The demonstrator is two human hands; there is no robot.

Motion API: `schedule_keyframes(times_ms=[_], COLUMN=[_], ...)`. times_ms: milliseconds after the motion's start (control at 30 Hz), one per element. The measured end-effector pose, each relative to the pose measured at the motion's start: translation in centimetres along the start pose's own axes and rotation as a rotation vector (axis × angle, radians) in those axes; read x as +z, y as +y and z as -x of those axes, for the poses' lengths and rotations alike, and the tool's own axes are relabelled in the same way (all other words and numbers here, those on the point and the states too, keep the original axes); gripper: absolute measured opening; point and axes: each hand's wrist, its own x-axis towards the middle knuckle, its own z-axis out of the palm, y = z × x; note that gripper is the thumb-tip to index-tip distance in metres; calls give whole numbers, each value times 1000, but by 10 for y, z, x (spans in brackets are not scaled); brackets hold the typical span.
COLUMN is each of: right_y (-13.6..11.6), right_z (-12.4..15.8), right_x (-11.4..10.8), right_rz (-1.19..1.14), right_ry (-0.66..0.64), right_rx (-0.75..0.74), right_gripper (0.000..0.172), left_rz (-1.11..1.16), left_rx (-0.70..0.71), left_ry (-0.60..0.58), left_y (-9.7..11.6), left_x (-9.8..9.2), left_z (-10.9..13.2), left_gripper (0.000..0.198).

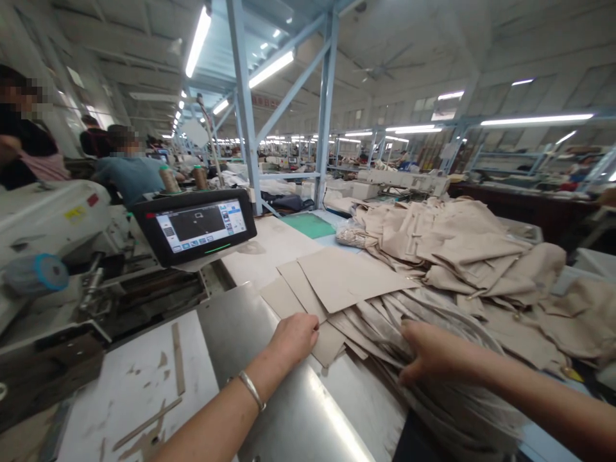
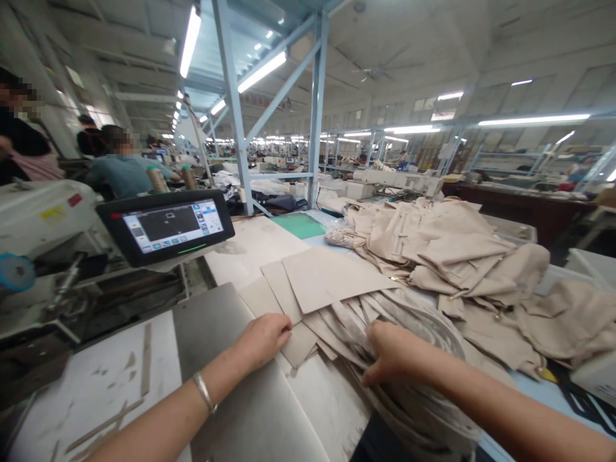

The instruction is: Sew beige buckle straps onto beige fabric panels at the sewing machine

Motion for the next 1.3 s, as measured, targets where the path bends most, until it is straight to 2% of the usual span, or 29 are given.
schedule_keyframes(times_ms=[33,100,200,300,400,533,667,800,933,1167,1233,1300], right_y=[-2,-5,-2,3,3,-2,-5,-3,2,30,39,46], right_z=[0,-2,-7,-9,-10,-14,-22,-31,-37,-39,-39,-39], right_x=[6,1,-34,-71,-92,-106,-118,-129,-124,-81,-68,-54], right_rz=[32,-9,-146,-297,-476,-611,-590,-592,-525,-298,-215,-139], right_ry=[4,7,-9,-32,42,176,254,301,290,120,88,43], right_rx=[2,18,1,-6,6,3,-23,-10,39,167,161,132], right_gripper=[29,17,5,12,19,23,15,14,15,9,12,25], left_rz=[3,9,25,45,62,76,107,141,163,200,197,191], left_rx=[0,2,5,-7,-40,-84,-73,-76,-80,-19,-23,-30], left_ry=[-2,2,33,90,166,215,209,237,256,274,270,254], left_y=[-1,-2,-2,1,4,4,3,5,11,16,15,15], left_x=[1,1,-3,-10,-16,-19,-17,-18,-24,-18,-15,-14], left_z=[1,1,1,2,4,6,2,-6,-19,-27,-25,-23], left_gripper=[18,18,16,14,12,23,17,42,45,66,73,81])
